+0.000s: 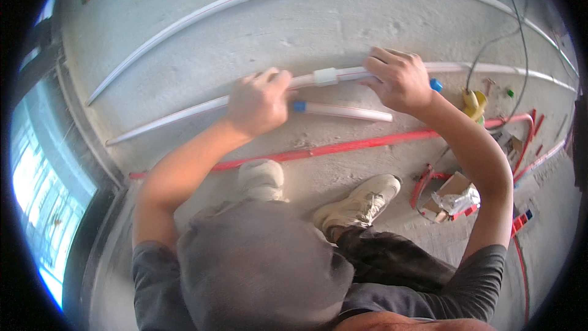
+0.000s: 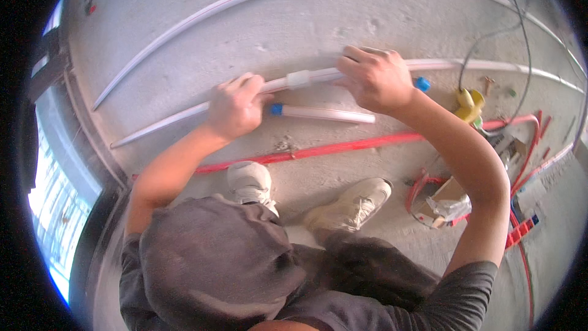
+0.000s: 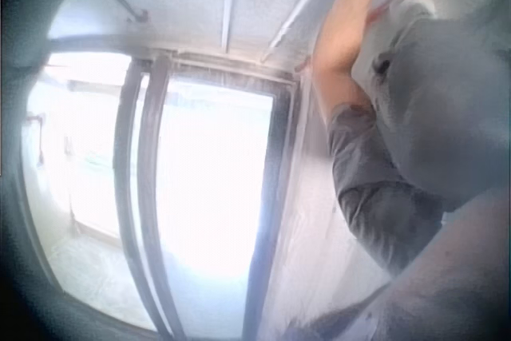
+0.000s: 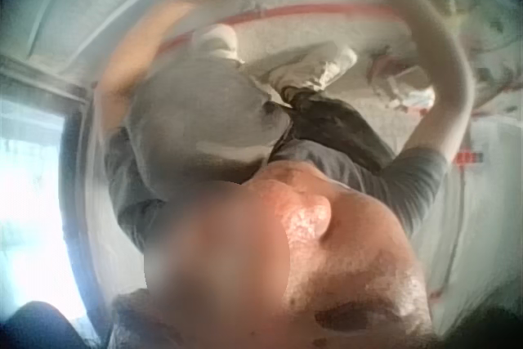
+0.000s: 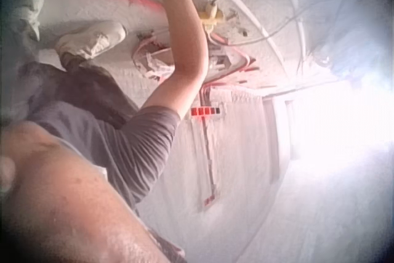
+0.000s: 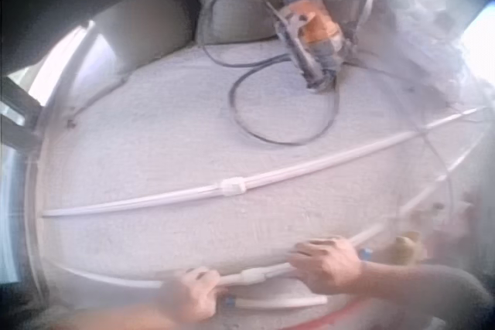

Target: The person measures and cuts white plastic pipes using a pipe cutter, then connects them with fittings and secures them to the floor using a hammer and nails. The person also uses a power drill to make holes in the floor.

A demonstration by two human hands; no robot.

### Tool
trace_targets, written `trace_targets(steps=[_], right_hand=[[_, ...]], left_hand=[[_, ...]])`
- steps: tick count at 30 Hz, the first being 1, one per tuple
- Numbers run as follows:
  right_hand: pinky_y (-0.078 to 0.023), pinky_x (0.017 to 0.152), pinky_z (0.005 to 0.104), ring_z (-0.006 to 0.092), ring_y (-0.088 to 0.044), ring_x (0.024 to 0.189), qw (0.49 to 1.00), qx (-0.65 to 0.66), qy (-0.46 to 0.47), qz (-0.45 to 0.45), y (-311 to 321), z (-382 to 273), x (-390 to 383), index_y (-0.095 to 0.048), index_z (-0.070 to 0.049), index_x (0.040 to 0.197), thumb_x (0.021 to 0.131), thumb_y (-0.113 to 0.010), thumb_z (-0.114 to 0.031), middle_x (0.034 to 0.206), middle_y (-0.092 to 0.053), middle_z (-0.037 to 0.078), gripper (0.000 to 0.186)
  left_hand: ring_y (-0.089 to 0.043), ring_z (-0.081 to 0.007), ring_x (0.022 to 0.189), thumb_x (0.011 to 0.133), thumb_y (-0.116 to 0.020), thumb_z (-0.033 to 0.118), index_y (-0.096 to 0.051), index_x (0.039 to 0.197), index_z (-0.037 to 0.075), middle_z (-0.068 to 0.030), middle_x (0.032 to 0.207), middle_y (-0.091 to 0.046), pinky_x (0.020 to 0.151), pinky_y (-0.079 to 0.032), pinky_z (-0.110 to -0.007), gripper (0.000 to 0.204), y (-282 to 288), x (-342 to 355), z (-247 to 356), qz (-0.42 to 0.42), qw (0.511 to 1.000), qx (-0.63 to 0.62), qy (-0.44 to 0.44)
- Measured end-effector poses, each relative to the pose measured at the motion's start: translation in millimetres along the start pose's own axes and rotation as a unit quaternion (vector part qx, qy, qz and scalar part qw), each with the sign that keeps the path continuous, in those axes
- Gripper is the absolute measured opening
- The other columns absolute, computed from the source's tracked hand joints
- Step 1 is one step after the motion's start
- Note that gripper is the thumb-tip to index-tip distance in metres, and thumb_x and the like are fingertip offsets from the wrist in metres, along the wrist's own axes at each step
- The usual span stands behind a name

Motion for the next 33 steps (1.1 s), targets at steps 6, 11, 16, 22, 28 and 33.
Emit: trace_targets(steps=[6,11,16,22,28,33], right_hand=[[-0.054,0.063,0.0481,0.0345,-0.068,0.080,1.000,0.007,0.009,0.016,3.2,-6.4,4.9,-0.060,-0.009,0.091,0.085,-0.082,-0.023,0.092,-0.061,0.009,0.027],[-0.052,0.063,0.0475,0.0360,-0.067,0.079,1.000,0.001,0.004,0.018,3.3,-7.5,5.6,-0.060,-0.008,0.090,0.084,-0.082,-0.020,0.089,-0.060,0.010,0.026],[-0.050,0.062,0.0484,0.0378,-0.066,0.078,1.000,0.019,0.011,0.021,0.4,-5.5,5.3,-0.059,-0.006,0.090,0.083,-0.082,-0.018,0.089,-0.059,0.011,0.027],[-0.050,0.062,0.0487,0.0384,-0.066,0.078,1.000,0.012,0.012,0.023,1.8,-6.4,4.6,-0.058,-0.006,0.090,0.081,-0.082,-0.017,0.089,-0.059,0.012,0.028],[-0.052,0.063,0.0485,0.0372,-0.067,0.079,1.000,0.000,0.006,0.014,2.0,-6.8,5.4,-0.059,-0.007,0.089,0.081,-0.083,-0.018,0.089,-0.060,0.011,0.027],[-0.054,0.062,0.0468,0.0338,-0.068,0.082,1.000,-0.014,0.001,0.012,1.0,-5.4,3.0,-0.059,-0.008,0.088,0.084,-0.083,-0.024,0.093,-0.062,0.008,0.029]], left_hand=[[-0.070,-0.0400,0.072,0.085,-0.070,0.011,-0.060,0.093,0.009,-0.0139,0.085,-0.068,0.061,-0.055,-0.052,0.013,0.4,-3.5,-3.5,-0.017,1.000,-0.005,0.026],[-0.070,-0.0393,0.071,0.085,-0.073,0.011,-0.059,0.091,0.009,-0.0121,0.083,-0.067,0.060,-0.055,-0.051,0.015,-0.2,-3.7,-3.0,-0.002,0.999,-0.016,0.028],[-0.071,-0.0381,0.071,0.084,-0.074,0.013,-0.060,0.090,0.008,-0.0110,0.084,-0.068,0.059,-0.055,-0.051,0.016,-2.0,-5.3,-3.9,-0.017,0.999,-0.015,0.040],[-0.071,-0.0379,0.069,0.085,-0.075,0.015,-0.061,0.090,0.008,-0.0113,0.084,-0.069,0.059,-0.055,-0.050,0.017,-0.7,-5.2,-2.5,-0.009,0.999,-0.006,0.039],[-0.071,-0.0388,0.073,0.087,-0.073,0.015,-0.062,0.093,0.009,-0.0120,0.087,-0.070,0.060,-0.056,-0.051,0.015,-2.5,-4.9,-3.3,-0.016,0.999,-0.022,0.046],[-0.072,-0.0402,0.078,0.085,-0.075,0.013,-0.064,0.097,0.011,-0.0128,0.091,-0.072,0.066,-0.057,-0.051,0.016,-5.2,-4.9,-4.4,-0.030,0.998,0.002,0.059]])
Point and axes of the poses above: each hand's wrist, its own x-axis towards the middle knuckle, its own y-axis out of the back of the hand, z = x × y, the point moved 3 cm from there along x, towards the middle knuckle
